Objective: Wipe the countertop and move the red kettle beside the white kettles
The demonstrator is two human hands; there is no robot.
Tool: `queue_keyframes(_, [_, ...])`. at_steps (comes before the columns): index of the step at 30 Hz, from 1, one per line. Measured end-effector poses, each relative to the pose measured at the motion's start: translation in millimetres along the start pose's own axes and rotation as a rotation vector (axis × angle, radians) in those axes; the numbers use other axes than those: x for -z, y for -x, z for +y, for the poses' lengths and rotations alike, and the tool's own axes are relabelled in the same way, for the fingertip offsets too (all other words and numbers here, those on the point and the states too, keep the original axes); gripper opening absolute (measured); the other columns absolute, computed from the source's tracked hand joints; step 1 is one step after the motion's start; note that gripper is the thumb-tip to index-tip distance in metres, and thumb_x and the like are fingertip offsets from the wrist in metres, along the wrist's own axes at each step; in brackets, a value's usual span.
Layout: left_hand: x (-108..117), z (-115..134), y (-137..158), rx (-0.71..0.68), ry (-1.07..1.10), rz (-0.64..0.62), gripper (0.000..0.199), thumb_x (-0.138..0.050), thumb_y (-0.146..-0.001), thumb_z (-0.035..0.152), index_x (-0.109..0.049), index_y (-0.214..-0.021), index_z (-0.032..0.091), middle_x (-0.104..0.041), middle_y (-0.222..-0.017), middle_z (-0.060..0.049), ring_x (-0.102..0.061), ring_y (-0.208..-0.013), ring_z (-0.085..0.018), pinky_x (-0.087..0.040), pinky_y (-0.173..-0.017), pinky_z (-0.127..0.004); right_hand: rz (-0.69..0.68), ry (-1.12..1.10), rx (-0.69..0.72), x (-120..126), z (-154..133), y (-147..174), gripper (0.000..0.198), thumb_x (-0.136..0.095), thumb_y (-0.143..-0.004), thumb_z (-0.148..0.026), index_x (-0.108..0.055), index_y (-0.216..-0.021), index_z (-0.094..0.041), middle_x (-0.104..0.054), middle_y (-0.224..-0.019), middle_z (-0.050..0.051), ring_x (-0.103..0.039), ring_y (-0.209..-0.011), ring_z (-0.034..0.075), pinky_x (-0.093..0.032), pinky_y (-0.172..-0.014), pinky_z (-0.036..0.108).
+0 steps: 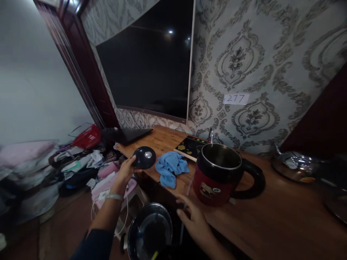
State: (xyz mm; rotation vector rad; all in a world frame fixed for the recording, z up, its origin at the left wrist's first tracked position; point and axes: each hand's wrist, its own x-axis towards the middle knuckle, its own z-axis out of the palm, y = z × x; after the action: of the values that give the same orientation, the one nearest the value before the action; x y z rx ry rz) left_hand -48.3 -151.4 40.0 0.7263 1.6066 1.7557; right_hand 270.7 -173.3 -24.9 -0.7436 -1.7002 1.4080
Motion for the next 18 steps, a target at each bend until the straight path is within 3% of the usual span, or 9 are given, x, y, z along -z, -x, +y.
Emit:
queue_keyframes(3, [-8.5,1.1,54.3,0.074,0.109,-0.205,0.043,-0.076,-0.066,0.046,-0.067,-0.088,0.011,-0.069,-0.068,-0.005,-0.061,-0.050,-0.016,-0.050,-0.040,-0.025,0.047,-0.232,-0.048,-6.2,-5.6,-0.6,0.066,-0.068,-0.077,-0.042,-0.049,-0.138,-0.027,-0.058,-0.134,0.013,-0.062,-0.112,0.027,-0.056,-0.084,0.042])
queue_keyframes(6, [-30.0,-2.0,104.7,0.158,0.086,-0.371,0.042,-0.075,-0.069,0.048,-0.069,-0.088,0.011,-0.066,-0.061,-0.003,-0.057,-0.044,-0.014,-0.047,-0.037,-0.024,0.067,-0.437,-0.123,-4.4,-16.0,7.1,0.080,-0.073,-0.075,-0.049,-0.039,-0.145,-0.028,-0.055,-0.138,0.014,-0.063,-0.109,0.027,-0.057,-0.081,0.042])
queue_keyframes(11, [-79.4,-21.6,165.6,0.252,0.045,-0.608,0.047,-0.076,-0.069,0.052,-0.070,-0.092,0.011,-0.068,-0.065,-0.005,-0.058,-0.045,-0.013,-0.047,-0.039,-0.023,0.097,-0.574,-0.248,15.2,-29.8,42.8,0.065,-0.077,-0.071,-0.053,-0.057,-0.126,-0.024,-0.066,-0.120,0.009,-0.067,-0.097,0.028,-0.060,-0.066,0.038])
queue_keyframes(16, [-111.7,-41.7,180.8,0.175,-0.093,-0.790,0.053,-0.063,-0.077,0.062,-0.069,-0.096,0.013,-0.066,-0.067,-0.004,-0.061,-0.050,-0.015,-0.049,-0.043,-0.025,0.315,-0.583,-0.352,56.1,-20.9,90.1,0.059,-0.084,-0.063,-0.050,-0.067,-0.112,-0.021,-0.070,-0.109,0.009,-0.068,-0.084,0.027,-0.056,-0.051,0.030])
queue_keyframes(18, [-114.9,-45.2,167.4,0.038,-0.202,-0.703,0.052,-0.061,-0.079,0.061,-0.067,-0.103,0.015,-0.068,-0.074,-0.005,-0.065,-0.060,-0.018,-0.051,-0.050,-0.027,0.409,-0.567,-0.362,81.0,-17.5,107.0,0.059,-0.085,-0.062,-0.048,-0.067,-0.113,-0.022,-0.070,-0.114,0.008,-0.069,-0.088,0.029,-0.056,-0.052,0.029])
